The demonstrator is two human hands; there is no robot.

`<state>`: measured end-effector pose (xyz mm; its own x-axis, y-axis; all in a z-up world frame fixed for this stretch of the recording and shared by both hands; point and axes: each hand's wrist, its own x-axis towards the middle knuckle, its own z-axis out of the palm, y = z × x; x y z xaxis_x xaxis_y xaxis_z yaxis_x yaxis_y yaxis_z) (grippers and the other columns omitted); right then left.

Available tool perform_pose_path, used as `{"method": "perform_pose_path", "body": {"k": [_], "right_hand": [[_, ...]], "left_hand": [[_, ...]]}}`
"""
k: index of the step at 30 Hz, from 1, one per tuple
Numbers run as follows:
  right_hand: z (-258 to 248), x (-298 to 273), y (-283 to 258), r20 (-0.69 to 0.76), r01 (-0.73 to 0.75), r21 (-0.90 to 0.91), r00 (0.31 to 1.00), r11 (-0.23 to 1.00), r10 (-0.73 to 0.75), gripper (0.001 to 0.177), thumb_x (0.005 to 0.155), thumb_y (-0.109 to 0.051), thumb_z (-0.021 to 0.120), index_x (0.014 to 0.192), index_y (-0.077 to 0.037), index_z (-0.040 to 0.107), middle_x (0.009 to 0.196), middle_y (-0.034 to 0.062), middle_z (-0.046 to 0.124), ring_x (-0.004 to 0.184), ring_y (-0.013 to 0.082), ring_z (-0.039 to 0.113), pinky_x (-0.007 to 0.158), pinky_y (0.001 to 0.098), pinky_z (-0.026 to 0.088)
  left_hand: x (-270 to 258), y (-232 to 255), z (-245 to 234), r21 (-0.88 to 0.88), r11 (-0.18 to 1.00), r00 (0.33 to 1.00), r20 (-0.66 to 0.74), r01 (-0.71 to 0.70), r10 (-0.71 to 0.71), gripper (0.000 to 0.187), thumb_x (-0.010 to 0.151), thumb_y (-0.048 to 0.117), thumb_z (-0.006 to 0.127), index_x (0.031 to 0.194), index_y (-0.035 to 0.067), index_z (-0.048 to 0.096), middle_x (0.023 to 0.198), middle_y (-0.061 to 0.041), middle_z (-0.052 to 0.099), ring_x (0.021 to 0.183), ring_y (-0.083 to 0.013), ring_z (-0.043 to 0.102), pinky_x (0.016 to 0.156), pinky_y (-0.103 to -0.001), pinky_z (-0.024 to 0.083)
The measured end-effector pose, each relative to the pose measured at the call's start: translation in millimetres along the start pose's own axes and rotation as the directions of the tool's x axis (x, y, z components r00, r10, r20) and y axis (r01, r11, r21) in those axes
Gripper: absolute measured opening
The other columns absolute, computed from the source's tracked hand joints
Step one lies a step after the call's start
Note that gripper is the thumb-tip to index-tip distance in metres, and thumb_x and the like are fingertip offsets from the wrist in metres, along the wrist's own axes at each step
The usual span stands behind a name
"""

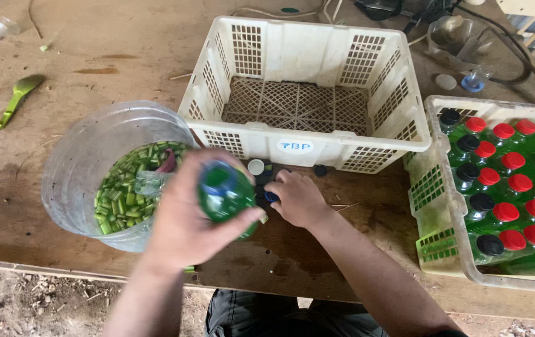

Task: The person uses a funnel to transfer chopped green vegetables from a large plastic container into small plastic bottles. They then screw caps onto the filled bottles and place them into a white crate.

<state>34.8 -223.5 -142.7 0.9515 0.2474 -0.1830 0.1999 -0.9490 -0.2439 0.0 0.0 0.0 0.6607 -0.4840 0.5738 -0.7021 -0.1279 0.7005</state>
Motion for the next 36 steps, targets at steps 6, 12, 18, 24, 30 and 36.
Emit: {"method": "perform_pose_path", "body": {"k": [6, 12, 18, 24, 30, 36], "right_hand": [[19, -14, 13, -0.252, 0.112, -0.100, 0.958, 0.989, -0.134, 0.037, 0.089, -0.029, 0.071, 0.122, -0.014, 0.064, 0.109, 0.0081, 0.060, 0.106, 0.0272, 0.059, 0.092, 0.0465, 0.047], [25, -36, 28, -0.323, 0.063, -0.021, 0.944, 0.998, -0.067, 0.029, 0.087, -0.026, 0.072, 0.113, -0.015, 0.065, 0.105, 0.0076, 0.059, 0.104, 0.0273, 0.057, 0.091, 0.0481, 0.045], [16, -55, 42, -0.487, 0.153, 0.218, 0.873, 0.964, -0.029, 0.032, 0.076, -0.014, 0.074, 0.108, -0.011, 0.070, 0.099, 0.0065, 0.069, 0.102, 0.0254, 0.065, 0.091, 0.0462, 0.046], [-25, -104, 59, -0.688, 0.406, 0.587, 0.706, 0.700, 0.167, 0.032, 0.083, -0.001, 0.075, 0.114, -0.007, 0.068, 0.107, 0.0092, 0.072, 0.091, 0.0196, 0.071, 0.078, 0.0328, 0.060], [-59, -154, 40, -0.709, 0.469, 0.533, 0.702, 0.704, 0.070, 0.034, 0.091, -0.004, 0.077, 0.123, -0.007, 0.067, 0.115, 0.0084, 0.074, 0.106, 0.0194, 0.074, 0.091, 0.0332, 0.060], [-70, -161, 35, -0.718, 0.371, 0.313, 0.695, 0.874, -0.037, 0.039, 0.083, -0.009, 0.080, 0.121, -0.010, 0.071, 0.118, 0.0056, 0.074, 0.106, 0.0247, 0.069, 0.094, 0.0387, 0.050]], "left_hand": [[-6, -15, 47, -0.016, 0.997, 0.997, 0.013, 0.076, -0.076, 0.059, 0.078, 0.014, 0.088, 0.124, 0.007, 0.051, 0.105, -0.007, 0.072, 0.093, -0.0207, 0.077, 0.084, -0.033, 0.061], [-11, -38, 82, -0.024, 0.993, 0.992, 0.056, 0.119, -0.117, 0.057, 0.076, 0.015, 0.089, 0.120, 0.008, 0.053, 0.102, -0.007, 0.073, 0.092, -0.0199, 0.078, 0.081, -0.033, 0.062], [-17, -53, 105, -0.011, 0.991, 0.987, 0.088, 0.134, -0.132, 0.055, 0.074, 0.015, 0.090, 0.116, 0.008, 0.056, 0.105, -0.010, 0.072, 0.094, -0.0237, 0.076, 0.084, -0.035, 0.060], [-16, -63, 125, -0.020, 0.989, 0.984, 0.114, 0.143, -0.140, 0.058, 0.076, 0.017, 0.088, 0.120, 0.007, 0.052, 0.103, -0.009, 0.071, 0.091, -0.0226, 0.076, 0.081, -0.034, 0.060], [-7, -63, 155, -0.003, 0.976, 0.950, 0.229, 0.218, -0.212, 0.053, 0.075, 0.021, 0.088, 0.115, 0.007, 0.056, 0.100, -0.010, 0.072, 0.086, -0.0236, 0.078, 0.076, -0.033, 0.063], [1, -57, 174, 0.003, 0.971, 0.931, 0.283, 0.241, -0.232, 0.056, 0.072, 0.017, 0.085, 0.118, 0.002, 0.056, 0.105, -0.016, 0.073, 0.096, -0.0316, 0.077, 0.081, -0.038, 0.063]]}}
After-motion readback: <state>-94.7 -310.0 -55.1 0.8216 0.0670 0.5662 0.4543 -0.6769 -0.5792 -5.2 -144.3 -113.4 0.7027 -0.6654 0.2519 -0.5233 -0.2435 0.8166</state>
